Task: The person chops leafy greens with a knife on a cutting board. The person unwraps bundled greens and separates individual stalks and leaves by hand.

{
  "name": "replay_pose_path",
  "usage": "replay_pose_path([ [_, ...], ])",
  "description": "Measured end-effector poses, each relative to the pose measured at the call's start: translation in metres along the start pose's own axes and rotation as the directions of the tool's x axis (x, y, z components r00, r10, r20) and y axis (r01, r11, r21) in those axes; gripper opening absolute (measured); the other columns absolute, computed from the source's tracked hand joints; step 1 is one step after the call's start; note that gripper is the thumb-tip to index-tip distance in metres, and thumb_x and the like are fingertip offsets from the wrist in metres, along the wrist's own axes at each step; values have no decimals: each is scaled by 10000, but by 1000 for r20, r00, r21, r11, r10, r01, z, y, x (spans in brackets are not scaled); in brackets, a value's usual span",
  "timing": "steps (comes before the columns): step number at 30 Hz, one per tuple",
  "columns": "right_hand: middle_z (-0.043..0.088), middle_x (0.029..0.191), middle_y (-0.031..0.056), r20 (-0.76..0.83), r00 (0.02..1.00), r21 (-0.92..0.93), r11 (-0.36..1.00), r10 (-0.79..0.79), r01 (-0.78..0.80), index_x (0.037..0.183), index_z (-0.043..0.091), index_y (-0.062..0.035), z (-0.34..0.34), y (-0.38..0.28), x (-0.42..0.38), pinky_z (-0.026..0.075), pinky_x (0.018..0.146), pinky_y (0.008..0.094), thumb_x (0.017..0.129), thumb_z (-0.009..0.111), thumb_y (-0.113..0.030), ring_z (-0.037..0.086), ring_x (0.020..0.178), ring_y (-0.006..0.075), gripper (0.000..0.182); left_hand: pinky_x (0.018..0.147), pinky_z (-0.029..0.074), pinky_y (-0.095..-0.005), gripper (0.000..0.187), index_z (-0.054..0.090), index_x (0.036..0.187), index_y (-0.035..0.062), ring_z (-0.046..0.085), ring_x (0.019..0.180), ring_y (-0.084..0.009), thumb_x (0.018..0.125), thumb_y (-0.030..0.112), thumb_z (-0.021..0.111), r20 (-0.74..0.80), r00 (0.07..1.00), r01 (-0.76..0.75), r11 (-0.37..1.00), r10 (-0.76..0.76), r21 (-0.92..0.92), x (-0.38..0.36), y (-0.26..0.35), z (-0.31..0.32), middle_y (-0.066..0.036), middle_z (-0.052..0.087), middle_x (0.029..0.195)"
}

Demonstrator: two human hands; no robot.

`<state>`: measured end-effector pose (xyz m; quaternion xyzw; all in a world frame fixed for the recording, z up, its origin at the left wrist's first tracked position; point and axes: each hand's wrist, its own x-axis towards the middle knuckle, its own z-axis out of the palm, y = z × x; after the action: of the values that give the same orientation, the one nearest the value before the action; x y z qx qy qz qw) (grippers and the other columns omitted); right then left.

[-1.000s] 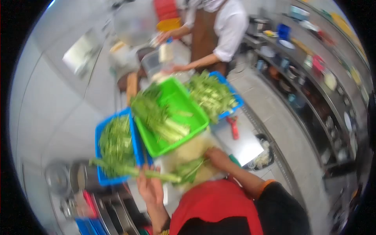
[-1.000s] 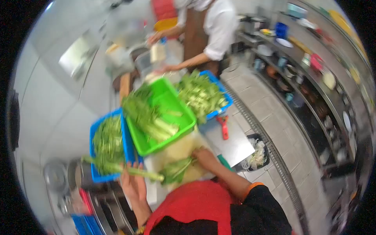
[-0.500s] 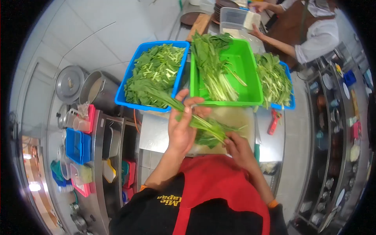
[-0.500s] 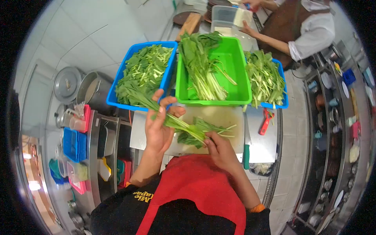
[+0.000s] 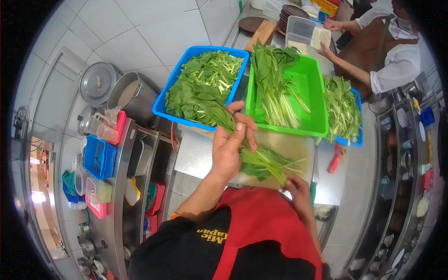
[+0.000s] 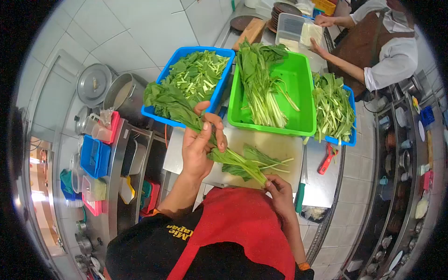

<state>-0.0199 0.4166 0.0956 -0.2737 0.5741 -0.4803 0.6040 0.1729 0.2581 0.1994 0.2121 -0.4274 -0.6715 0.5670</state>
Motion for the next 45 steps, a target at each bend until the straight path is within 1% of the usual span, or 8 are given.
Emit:
replay_pose_path([
  [6, 614, 877, 29, -47, 998, -111, 993, -50, 45, 1020, 574, -11, 6, 4, 4, 498, 677, 245, 900, 630, 29, 575, 780, 105, 138, 467, 254, -247, 396, 473, 975, 62, 277, 479, -86, 1005, 454, 424, 160, 983, 134, 945, -89, -298, -13, 16, 2, 22, 299, 591],
  [15, 685, 894, 79, 175, 971, -490, 841, -161, 228, 969, 663, 8, 7, 17, 34, 517, 777, 286, 844, 632, 55, 637, 831, 137, 137, 496, 267, -250, 448, 477, 962, 52, 311, 494, -91, 980, 499, 456, 133, 991, 55, 929, -7, -366, -58, 29, -18, 23, 338, 609],
  [23, 662, 884, 99, 627, 764, -329, 941, 152, 83, 1039, 659, 3, 40, 16, 31, 542, 737, 322, 909, 712, -207, 630, 773, 186, 253, 1055, 350, -416, 709, 277, 1498, 72, 486, 1232, -268, 994, 558, 383, -237, 860, -477, 876, 452, -63, -168, 46, -86, -174, 528, 1297],
  [27, 610, 806, 57, 696, 691, -355, 930, 194, 97, 1019, 651, -9, 92, 24, 20, 448, 595, 278, 956, 649, -269, 533, 649, 142, 268, 1127, 312, -492, 674, 228, 1543, 174, 395, 1389, -296, 1002, 525, 423, -314, 949, -155, 814, -35, -559, -247, -14, -126, -212, 343, 1528],
  [33, 486, 729, -6, 835, 546, -298, 785, -60, 543, 1018, 618, -46, 183, 85, -12, 347, 562, 297, 1007, 537, -345, 350, 587, 124, 311, 992, 472, -382, 360, 426, 1341, 62, 563, 1164, -240, 1031, 229, 496, -548, 822, -9, 957, -157, -289, -295, 1, -145, -128, 562, 1219],
  [35, 489, 740, -2, 856, 385, -175, 508, -346, 843, 981, 608, -51, 205, 142, -7, 362, 599, 293, 1015, 514, -348, 375, 617, 116, 312, 883, 487, -311, 243, 494, 1220, 51, 607, 1020, -207, 1037, 210, 478, -662, 744, -88, 970, -86, -225, -310, 14, -179, -88, 621, 1038],
  [39, 606, 739, 61, 928, 357, -339, 626, 101, 702, 956, 558, 3, 302, 126, -67, 484, 665, 291, 981, 514, -84, 575, 690, 131, 101, 697, 454, -290, 153, 509, 1089, 79, 490, 749, -137, 1049, 206, 434, -811, 584, -271, 931, -42, -244, -351, 56, -208, -22, 504, 822],
  [45, 599, 782, 88, 952, 256, -299, 674, 166, 676, 967, 545, -3, 342, 158, -79, 478, 687, 295, 1000, 503, -140, 572, 708, 157, 147, 519, 360, -239, 117, 503, 1001, 99, 401, 604, -96, 1036, 195, 446, -937, 348, -533, 819, -15, -211, -387, 92, -240, 22, 441, 742],
])
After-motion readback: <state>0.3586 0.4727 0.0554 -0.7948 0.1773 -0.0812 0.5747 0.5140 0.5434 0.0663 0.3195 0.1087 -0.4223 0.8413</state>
